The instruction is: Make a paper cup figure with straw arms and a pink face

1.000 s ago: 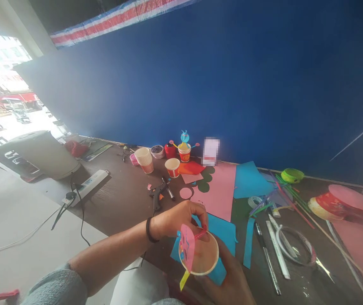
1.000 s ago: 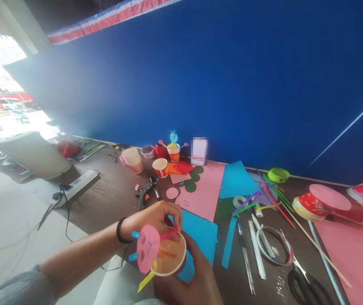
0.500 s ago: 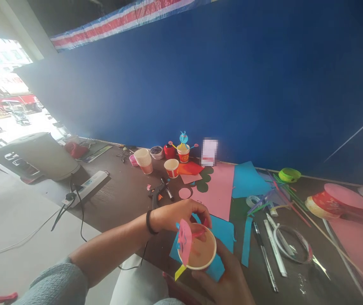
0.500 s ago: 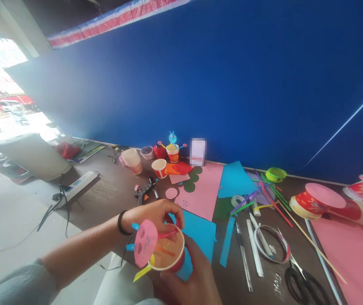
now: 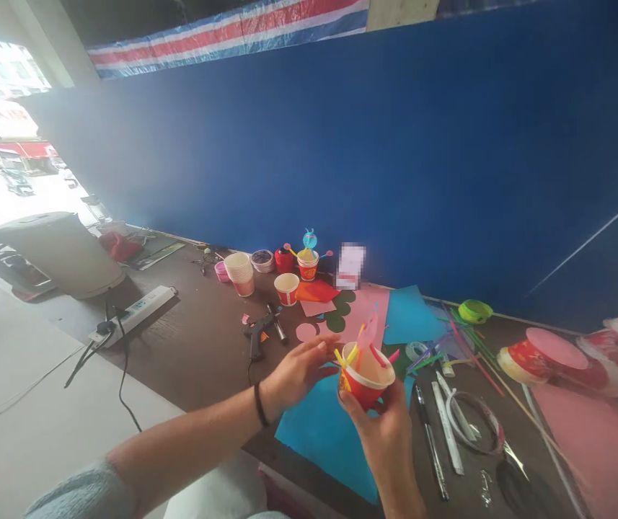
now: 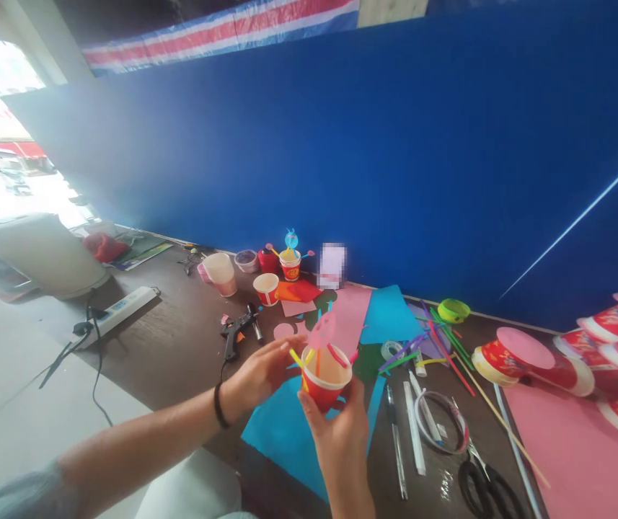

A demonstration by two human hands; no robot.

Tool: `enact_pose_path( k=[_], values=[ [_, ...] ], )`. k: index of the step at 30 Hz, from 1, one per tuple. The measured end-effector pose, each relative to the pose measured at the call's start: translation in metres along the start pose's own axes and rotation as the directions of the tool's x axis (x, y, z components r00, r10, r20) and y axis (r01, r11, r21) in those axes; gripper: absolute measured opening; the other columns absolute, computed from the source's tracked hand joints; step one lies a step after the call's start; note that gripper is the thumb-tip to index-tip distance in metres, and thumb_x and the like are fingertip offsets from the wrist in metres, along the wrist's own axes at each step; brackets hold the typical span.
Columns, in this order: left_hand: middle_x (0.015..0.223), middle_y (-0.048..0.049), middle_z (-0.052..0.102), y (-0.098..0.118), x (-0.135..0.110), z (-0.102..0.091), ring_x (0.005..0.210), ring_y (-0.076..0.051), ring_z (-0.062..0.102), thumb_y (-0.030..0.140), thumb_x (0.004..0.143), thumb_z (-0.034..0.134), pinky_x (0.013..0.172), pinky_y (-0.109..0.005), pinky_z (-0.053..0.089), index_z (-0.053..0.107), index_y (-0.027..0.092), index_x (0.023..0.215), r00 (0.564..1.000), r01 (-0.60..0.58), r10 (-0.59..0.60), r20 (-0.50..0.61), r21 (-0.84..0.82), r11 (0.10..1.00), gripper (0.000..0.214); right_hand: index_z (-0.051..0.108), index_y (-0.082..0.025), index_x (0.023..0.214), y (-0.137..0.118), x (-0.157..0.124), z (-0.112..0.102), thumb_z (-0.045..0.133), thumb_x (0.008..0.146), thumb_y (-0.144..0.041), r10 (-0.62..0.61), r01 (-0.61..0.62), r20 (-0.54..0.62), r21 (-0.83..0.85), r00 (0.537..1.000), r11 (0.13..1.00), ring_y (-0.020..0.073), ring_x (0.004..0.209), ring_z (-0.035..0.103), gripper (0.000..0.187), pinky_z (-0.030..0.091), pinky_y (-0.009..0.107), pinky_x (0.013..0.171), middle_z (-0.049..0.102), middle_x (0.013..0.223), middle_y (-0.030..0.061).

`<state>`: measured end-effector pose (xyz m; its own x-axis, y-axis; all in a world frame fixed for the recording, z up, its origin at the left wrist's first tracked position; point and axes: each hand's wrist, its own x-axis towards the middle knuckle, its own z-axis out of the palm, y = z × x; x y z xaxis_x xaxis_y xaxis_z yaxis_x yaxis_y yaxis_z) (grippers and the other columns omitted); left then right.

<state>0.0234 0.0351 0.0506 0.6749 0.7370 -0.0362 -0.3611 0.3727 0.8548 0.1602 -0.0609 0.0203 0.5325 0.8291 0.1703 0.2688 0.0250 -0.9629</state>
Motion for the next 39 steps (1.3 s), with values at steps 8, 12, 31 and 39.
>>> enact_pose_path(
  k=[8, 12, 31, 39],
  values=[
    [0.129, -0.0101, 0.049, -0.021, -0.016, 0.028, 0.117, -0.026, 0.047, 0.036, 0.077, 0.067, 0.096, -0.037, 0.041, 0.044, 0.021, 0.130, 0.983, -0.175, 0.163, 0.089, 0.156, 0.972, 0.060, 0.048, -0.017, 0.105, 0.002, 0.012, 0.010, 0.069, 0.056, -0.062, 0.066, -0.080, -0.048, -0.402, 0.997, 0.912, 0.0325, 0.084, 0.063, 0.070, 0.049, 0.038, 0.064, 0.062, 0.095, 0.0124],
    [0.100, -0.0066, 0.060, -0.021, -0.003, 0.021, 0.085, -0.018, 0.060, 0.034, 0.075, 0.070, 0.073, -0.030, 0.049, 0.042, 0.019, 0.125, 0.996, -0.088, 0.079, 0.048, 0.222, 0.971, 0.059, 0.047, -0.018, 0.109, 0.007, 0.007, 0.008, 0.066, 0.066, -0.057, -0.011, 0.035, 0.066, -0.364, 0.998, 0.931, 0.0275, 0.079, 0.063, 0.062, 0.049, 0.035, 0.062, 0.063, 0.093, 0.0108],
    [0.105, -0.0081, 0.060, -0.022, 0.022, -0.007, 0.090, -0.023, 0.062, 0.022, 0.059, 0.079, 0.062, -0.028, 0.052, 0.041, 0.020, 0.123, 0.997, -0.059, 0.032, 0.074, 0.399, 0.915, 0.075, 0.064, -0.020, 0.102, -0.028, 0.100, -0.018, 0.073, 0.068, -0.042, 0.017, -0.103, 0.411, 0.190, 0.912, 0.976, 0.0229, 0.094, 0.063, 0.041, 0.048, 0.037, 0.084, 0.070, 0.099, 0.0067],
    [0.104, -0.0081, 0.061, -0.024, 0.020, -0.013, 0.088, -0.022, 0.062, 0.022, 0.055, 0.080, 0.061, -0.025, 0.051, 0.040, 0.020, 0.127, 0.995, -0.100, 0.076, 0.067, 0.516, 0.851, 0.082, 0.070, -0.019, 0.089, -0.029, 0.102, 0.000, 0.073, 0.065, -0.039, 0.058, -0.128, 0.353, 0.179, 0.934, 0.976, 0.0234, 0.082, 0.067, 0.031, 0.051, 0.034, 0.071, 0.073, 0.088, 0.0050]
  ],
)
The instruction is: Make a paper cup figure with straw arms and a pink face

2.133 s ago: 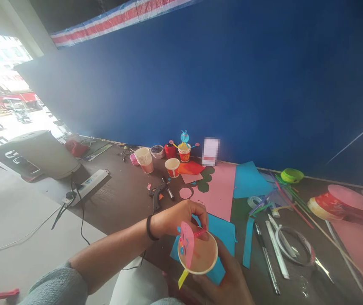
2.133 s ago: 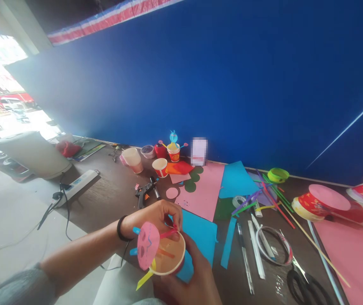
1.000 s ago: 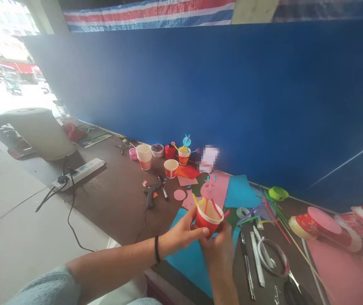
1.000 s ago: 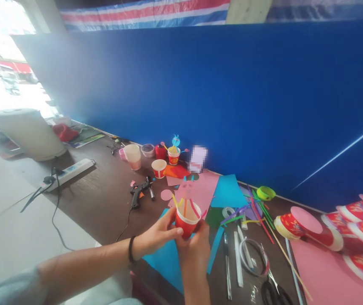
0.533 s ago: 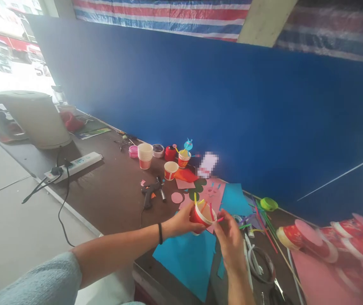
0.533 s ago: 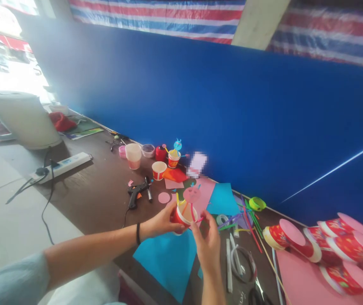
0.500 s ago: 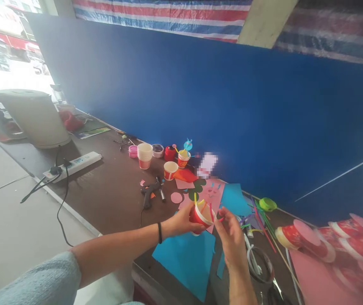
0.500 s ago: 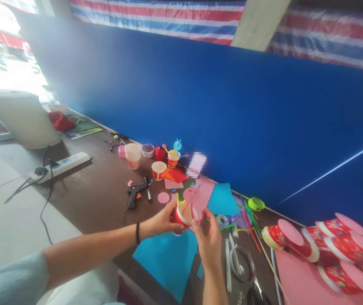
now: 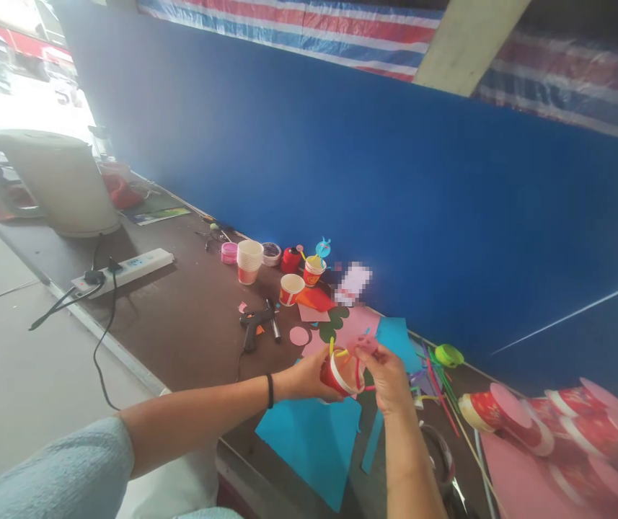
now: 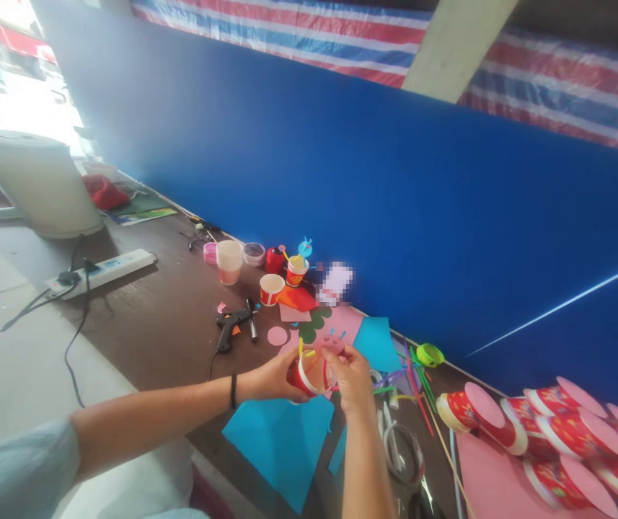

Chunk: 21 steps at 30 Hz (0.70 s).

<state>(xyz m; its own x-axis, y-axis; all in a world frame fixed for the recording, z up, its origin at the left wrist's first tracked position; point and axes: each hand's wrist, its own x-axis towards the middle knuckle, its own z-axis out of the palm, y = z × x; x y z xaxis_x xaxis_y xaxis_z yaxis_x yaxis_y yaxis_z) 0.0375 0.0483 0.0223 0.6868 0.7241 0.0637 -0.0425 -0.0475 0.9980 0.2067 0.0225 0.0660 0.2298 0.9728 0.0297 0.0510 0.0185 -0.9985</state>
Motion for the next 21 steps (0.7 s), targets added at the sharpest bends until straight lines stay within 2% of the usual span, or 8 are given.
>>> enact_pose_path(
  k=[5, 9, 15, 21],
  values=[
    [0.102, -0.0079, 0.062, -0.002, 0.002, 0.003, 0.086, -0.022, 0.062, 0.024, 0.054, 0.081, 0.062, -0.027, 0.051, 0.042, 0.020, 0.126, 0.999, 0.013, -0.013, -0.040, 0.001, 1.000, 0.082, 0.069, -0.016, 0.094, 0.008, 0.000, 0.001, 0.072, 0.064, -0.041, -0.005, 0.002, -0.090, -0.032, 0.996, 0.999, 0.0225, 0.074, 0.066, 0.039, 0.050, 0.032, 0.064, 0.072, 0.078, 0.0050],
    [0.105, -0.0068, 0.061, -0.005, 0.002, 0.007, 0.089, -0.021, 0.061, 0.024, 0.052, 0.082, 0.067, -0.027, 0.052, 0.042, 0.021, 0.127, 0.996, -0.025, 0.021, -0.085, -0.055, 0.998, 0.085, 0.068, -0.016, 0.094, 0.008, 0.002, 0.001, 0.071, 0.065, -0.044, -0.015, 0.006, -0.121, -0.067, 0.992, 0.998, 0.0214, 0.071, 0.065, 0.040, 0.049, 0.029, 0.061, 0.071, 0.072, 0.0036],
    [0.106, -0.0080, 0.060, -0.010, 0.004, 0.010, 0.085, -0.022, 0.062, 0.023, 0.055, 0.080, 0.059, -0.026, 0.051, 0.043, 0.020, 0.124, 0.992, -0.049, 0.036, -0.122, -0.102, 0.994, 0.078, 0.070, -0.014, 0.090, 0.008, 0.007, 0.002, 0.071, 0.063, -0.047, -0.051, 0.034, -0.134, -0.126, 0.990, 0.991, 0.0212, 0.072, 0.065, 0.043, 0.049, 0.029, 0.062, 0.071, 0.071, 0.0037],
    [0.104, -0.0072, 0.060, -0.018, 0.005, 0.007, 0.095, -0.023, 0.060, 0.018, 0.053, 0.081, 0.076, -0.033, 0.051, 0.046, 0.018, 0.121, 0.978, -0.109, 0.088, -0.191, -0.102, 0.989, 0.077, 0.071, -0.014, 0.087, 0.008, 0.011, 0.006, 0.069, 0.066, -0.046, -0.091, 0.074, -0.089, -0.178, 0.992, 0.981, 0.0223, 0.077, 0.065, 0.039, 0.050, 0.033, 0.071, 0.071, 0.078, 0.0061]
  ],
)
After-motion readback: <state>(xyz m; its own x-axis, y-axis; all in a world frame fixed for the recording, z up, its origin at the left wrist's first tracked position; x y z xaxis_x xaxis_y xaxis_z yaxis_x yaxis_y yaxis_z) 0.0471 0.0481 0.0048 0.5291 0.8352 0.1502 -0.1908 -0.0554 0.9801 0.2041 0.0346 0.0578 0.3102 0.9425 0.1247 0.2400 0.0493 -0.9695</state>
